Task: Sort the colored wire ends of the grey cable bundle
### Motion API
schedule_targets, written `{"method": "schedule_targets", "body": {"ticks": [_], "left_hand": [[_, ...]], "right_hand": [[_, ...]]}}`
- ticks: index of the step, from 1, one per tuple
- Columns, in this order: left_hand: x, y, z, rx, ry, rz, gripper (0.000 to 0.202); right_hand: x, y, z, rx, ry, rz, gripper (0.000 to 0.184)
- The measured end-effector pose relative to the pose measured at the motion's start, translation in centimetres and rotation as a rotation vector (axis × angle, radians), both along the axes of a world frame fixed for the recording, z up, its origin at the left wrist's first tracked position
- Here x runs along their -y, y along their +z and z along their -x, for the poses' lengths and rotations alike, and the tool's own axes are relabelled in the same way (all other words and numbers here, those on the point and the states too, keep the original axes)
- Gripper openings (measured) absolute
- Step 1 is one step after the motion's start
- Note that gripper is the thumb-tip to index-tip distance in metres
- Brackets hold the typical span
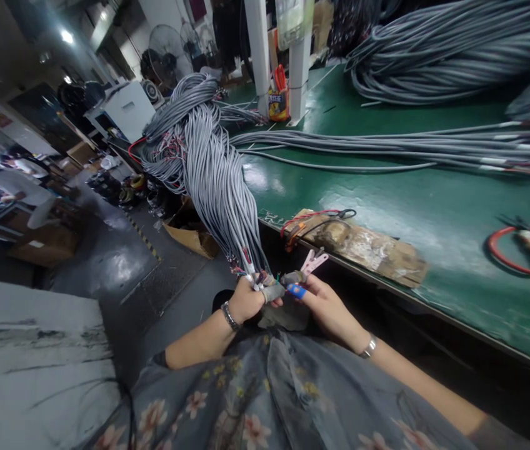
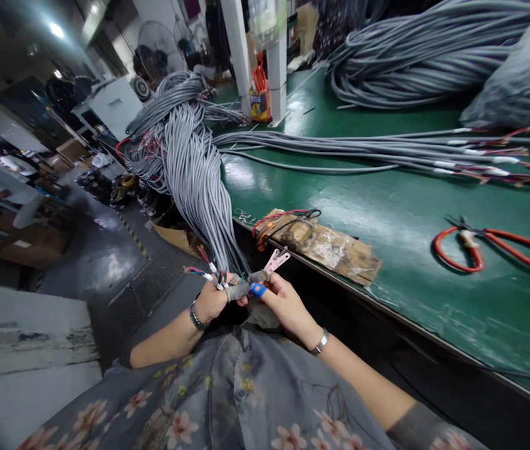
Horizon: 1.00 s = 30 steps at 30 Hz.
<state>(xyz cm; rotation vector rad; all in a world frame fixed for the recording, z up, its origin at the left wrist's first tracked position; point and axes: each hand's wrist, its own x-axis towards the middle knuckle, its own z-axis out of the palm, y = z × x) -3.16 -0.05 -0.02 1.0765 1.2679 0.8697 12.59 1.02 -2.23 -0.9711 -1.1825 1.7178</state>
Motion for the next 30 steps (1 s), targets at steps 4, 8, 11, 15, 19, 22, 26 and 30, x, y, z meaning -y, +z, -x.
{"method": "schedule_targets", "body": {"ticks": [4, 8, 11, 15, 19, 22, 26, 30], "left_hand": [[0.0, -0.8, 0.2, -0.022, -0.070, 0.005, 0.047], [0.1, -1.4, 0.3, -0.078, -0.121, -0.018, 0.043], [0.3, -1.2, 0.4, -0.140, -0.192, -0.029, 0.040], [0.5, -0.3, 0.6, -0.122, -0.176, -0.004, 0.043], [0.1, 0.9, 0.5, -0.035, -0.117, 0.025, 0.049], [-0.1, 1.4, 0.2, -0.018, -0.104, 0.031, 0.051], [-0.1, 1.1, 0.0, -0.042, -0.093, 0.038, 0.051], [0.0, 0.5, 0.1, -0.059, -0.103, 0.020, 0.052]], "right_hand": [[-0.1, 0.3, 0.1, -0.022, 0.042, -0.016, 0.037], [0.1, 0.0, 0.7, -0.088, -0.040, 0.085, 0.034], [-0.5, -0.5, 0.7, -0.187, -0.108, 0.266, 0.030], [-1.5, -1.5, -0.4, -0.276, -0.313, 0.370, 0.028], [-0.8, -1.9, -1.4, -0.318, -0.068, 0.418, 0.025], [0.1, -1.6, -1.4, -0.351, 0.057, 0.407, 0.036], [0.1, -0.7, -0.6, -0.229, 0.080, 0.283, 0.040], [-0.2, -0.1, 0.2, -0.108, 0.024, 0.219, 0.039]]}}
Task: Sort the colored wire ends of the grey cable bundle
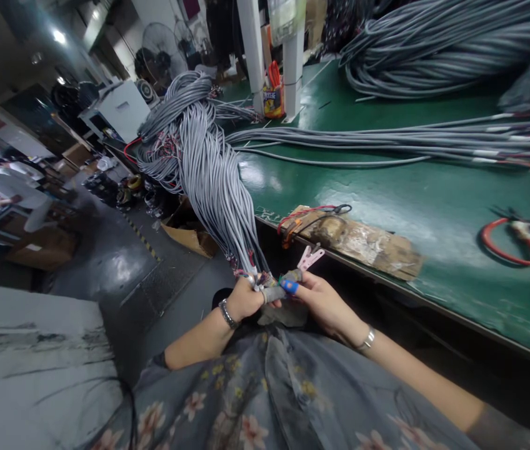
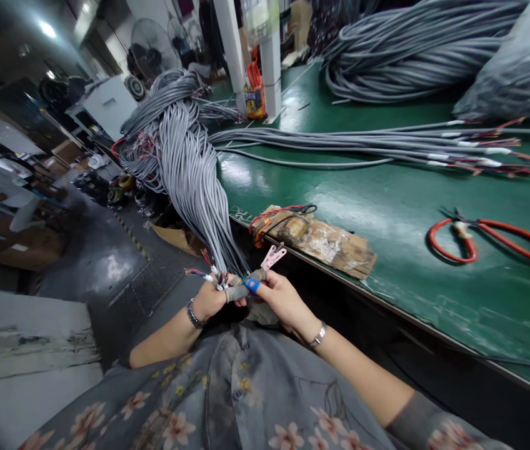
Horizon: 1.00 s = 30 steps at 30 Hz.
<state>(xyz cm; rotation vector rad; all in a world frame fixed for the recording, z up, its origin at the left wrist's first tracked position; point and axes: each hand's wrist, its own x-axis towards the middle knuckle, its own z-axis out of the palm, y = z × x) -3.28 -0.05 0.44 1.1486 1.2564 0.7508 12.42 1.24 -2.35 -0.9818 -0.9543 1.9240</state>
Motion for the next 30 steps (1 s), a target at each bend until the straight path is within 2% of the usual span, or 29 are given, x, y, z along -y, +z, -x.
{"method": "schedule_targets", "body": {"ticks": [6, 14, 23, 26, 30], "left_hand": [[0.0, 0.1, 0.0, -0.006, -0.003, 0.002, 0.052], [-0.2, 0.8, -0.2, 0.015, -0.026, 0.040, 0.052], [0.0, -1.4, 1.0, -0.004, -0.065, 0.028, 0.052], [0.0, -1.5, 0.6, -0.009, -0.038, 0.032, 0.052], [0.1, -0.6, -0.2, -0.010, 0.033, 0.000, 0.050]], "right_hand": [[0.4, -0.4, 0.1, -0.046, -0.053, 0.027, 0.039], [0.1, -0.3, -0.2, -0.106, 0.019, 0.013, 0.033], [-0.1, -0.6, -0.8, 0.013, 0.056, -0.145, 0.031], [0.1, -0.8, -0.4, 0.029, -0.008, -0.108, 0.026], [0.5, -1.0, 0.3, -0.040, -0.091, 0.031, 0.022]]}}
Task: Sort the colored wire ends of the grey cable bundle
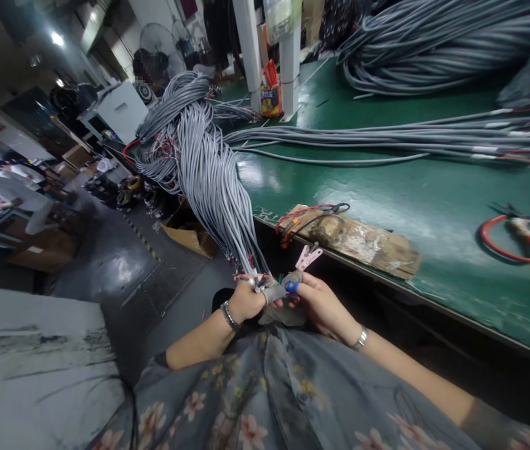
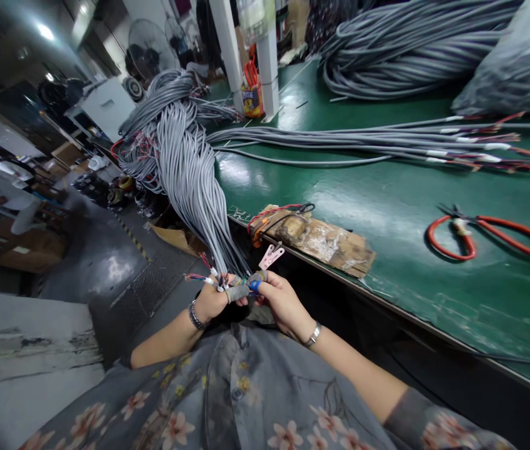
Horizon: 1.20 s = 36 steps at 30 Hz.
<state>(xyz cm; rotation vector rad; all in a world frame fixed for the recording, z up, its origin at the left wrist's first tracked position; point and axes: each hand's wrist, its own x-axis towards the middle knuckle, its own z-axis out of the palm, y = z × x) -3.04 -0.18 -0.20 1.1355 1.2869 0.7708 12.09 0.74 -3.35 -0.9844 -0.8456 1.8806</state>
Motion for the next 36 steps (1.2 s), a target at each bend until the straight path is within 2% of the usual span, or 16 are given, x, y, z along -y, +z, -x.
{"method": "schedule_targets", "body": {"ticks": [4, 7, 10, 13, 17, 28, 32, 36], "left_hand": [[-0.1, 0.9, -0.1, -0.009, 0.005, -0.015, 0.050], [-0.2, 1.2, 0.3, -0.032, -0.051, 0.003, 0.048], [-0.3, 0.9, 0.6, -0.046, -0.105, 0.023, 0.045], [-0.4, 0.1, 0.9, -0.043, -0.104, 0.038, 0.040], [-0.4, -0.7, 1.2, -0.082, -0.128, 0.064, 0.030], [-0.7, -0.3, 0.7, -0.116, -0.179, 0.076, 0.008], [-0.6, -0.1, 0.3, -0.128, -0.173, 0.066, 0.012], [-0.8, 1.0, 0.0, -0.048, -0.154, 0.063, 0.030]], "right_hand": [[0.0, 0.3, -0.3, -0.037, 0.017, 0.029, 0.024], [-0.2, 0.7, -0.8, -0.065, 0.068, 0.006, 0.029], [-0.6, 1.3, -1.0, -0.103, 0.128, -0.038, 0.032], [-0.9, 1.5, -0.8, -0.094, 0.169, -0.086, 0.028], [-1.2, 1.2, -0.4, -0.003, 0.143, -0.108, 0.023], [-1.0, 1.3, 0.2, 0.042, 0.139, -0.099, 0.027], [-0.8, 1.4, 0.0, 0.024, 0.090, -0.122, 0.029], [-0.8, 0.6, -1.5, -0.101, 0.176, -0.125, 0.033]]}}
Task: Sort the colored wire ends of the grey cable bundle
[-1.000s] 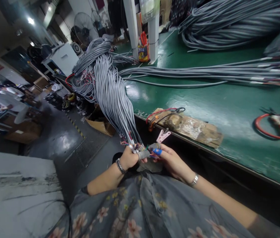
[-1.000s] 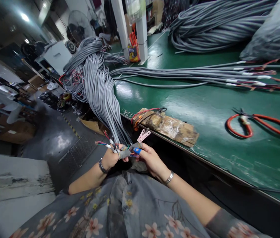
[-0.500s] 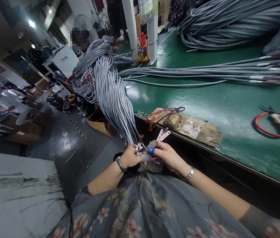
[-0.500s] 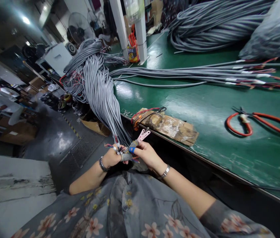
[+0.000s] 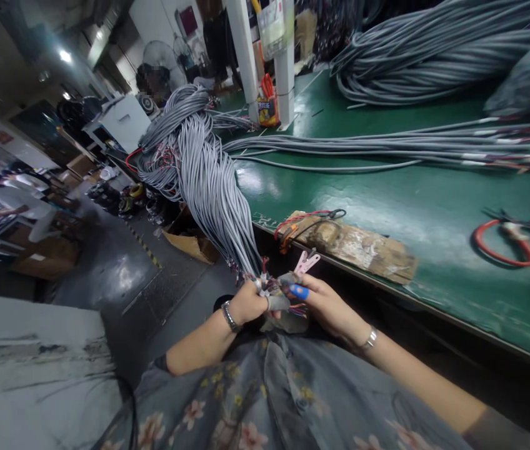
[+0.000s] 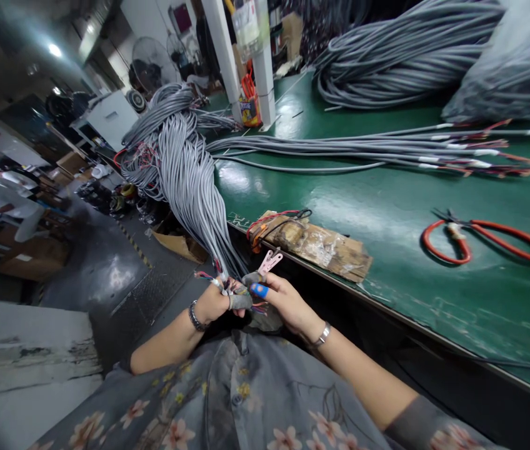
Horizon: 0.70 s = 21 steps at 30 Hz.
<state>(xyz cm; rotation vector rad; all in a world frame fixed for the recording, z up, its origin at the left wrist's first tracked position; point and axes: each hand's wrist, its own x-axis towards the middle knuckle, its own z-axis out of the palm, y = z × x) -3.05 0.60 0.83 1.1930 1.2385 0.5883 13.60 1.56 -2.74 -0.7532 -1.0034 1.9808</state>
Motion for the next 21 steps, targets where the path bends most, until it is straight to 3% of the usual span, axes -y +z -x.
{"method": "schedule_targets", "body": {"ticks": [6, 13, 21], "left_hand": [[-0.9, 1.5, -0.8, 0.106, 0.031, 0.070, 0.041], [-2.1, 1.3, -2.2, 0.158, 0.046, 0.112, 0.046], [-2.6, 1.1, -2.1, 0.152, 0.028, 0.152, 0.047]], "right_hand": [[-1.1, -1.5, -1.9, -0.100, -0.107, 0.118, 0.047], [-2.7, -0.2, -0.2, -0.077, -0.234, 0.125, 0.053], [-2.7, -1.1, 0.6, -0.094, -0.226, 0.118, 0.059]]}}
